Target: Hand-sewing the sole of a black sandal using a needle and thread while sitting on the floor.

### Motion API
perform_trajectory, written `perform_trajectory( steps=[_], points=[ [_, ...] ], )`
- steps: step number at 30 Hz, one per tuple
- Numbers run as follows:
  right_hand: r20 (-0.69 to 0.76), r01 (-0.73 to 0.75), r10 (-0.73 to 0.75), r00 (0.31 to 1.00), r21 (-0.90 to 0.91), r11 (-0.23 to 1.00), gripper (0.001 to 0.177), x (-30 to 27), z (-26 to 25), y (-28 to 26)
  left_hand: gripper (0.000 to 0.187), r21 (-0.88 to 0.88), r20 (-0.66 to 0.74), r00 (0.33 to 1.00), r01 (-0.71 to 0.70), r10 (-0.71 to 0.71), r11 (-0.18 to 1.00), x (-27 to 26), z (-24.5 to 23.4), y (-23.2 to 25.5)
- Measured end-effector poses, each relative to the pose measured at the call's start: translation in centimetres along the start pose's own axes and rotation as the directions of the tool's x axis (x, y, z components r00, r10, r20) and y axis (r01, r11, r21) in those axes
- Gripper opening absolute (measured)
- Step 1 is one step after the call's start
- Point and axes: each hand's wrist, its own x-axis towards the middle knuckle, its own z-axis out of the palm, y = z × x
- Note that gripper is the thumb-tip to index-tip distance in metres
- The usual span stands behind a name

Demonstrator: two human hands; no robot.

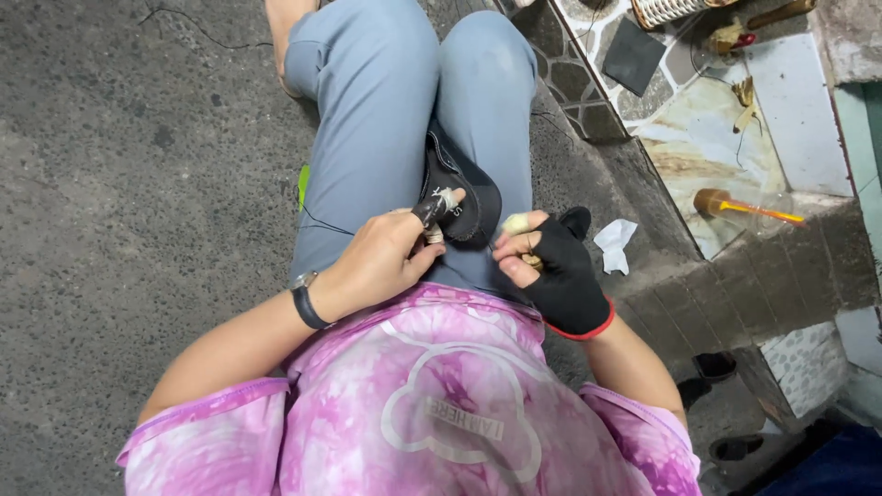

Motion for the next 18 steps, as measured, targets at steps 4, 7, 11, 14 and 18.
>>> perform_trajectory(
  steps=[4, 7, 11, 14, 18],
  points=[
    [0.011, 0.001, 0.002, 1.0, -0.282, 0.959, 0.029, 0.1, 0.4, -1.8, 0.01, -0.033, -0.029, 1.0, 0.002, -0.003, 0.999, 0.0, 0.1, -0.6],
    [-0.014, 0.019, -0.024, 1.0, -0.296, 0.955, 0.007, -0.2, 1.0, -0.9, 0.01, -0.103, -0.089, 0.996, -0.013, 0.003, 0.995, 0.4, 0.1, -0.9],
    [0.007, -0.148, 0.149, 0.989, -0.023, 0.989, 0.006, -0.3, 0.2, -0.3, 0.013, -0.105, -0.082, 0.997, -0.021, 0.013, 0.994, 0.7, 0.0, -0.8],
    [0.003, -0.273, 0.274, 0.962, 0.077, 0.959, 0.006, 0.1, 0.1, -0.7, 0.017, -0.155, -0.076, 0.997, -0.041, 0.029, 0.987, 0.9, 0.3, -0.7],
    [-0.042, -0.332, 0.342, 0.939, 0.163, 0.929, 0.012, -1.0, 0.9, 0.6, 0.029, 0.016, -0.146, 0.962, -0.231, 0.231, 0.973, 1.9, 1.7, -0.9]
  ],
)
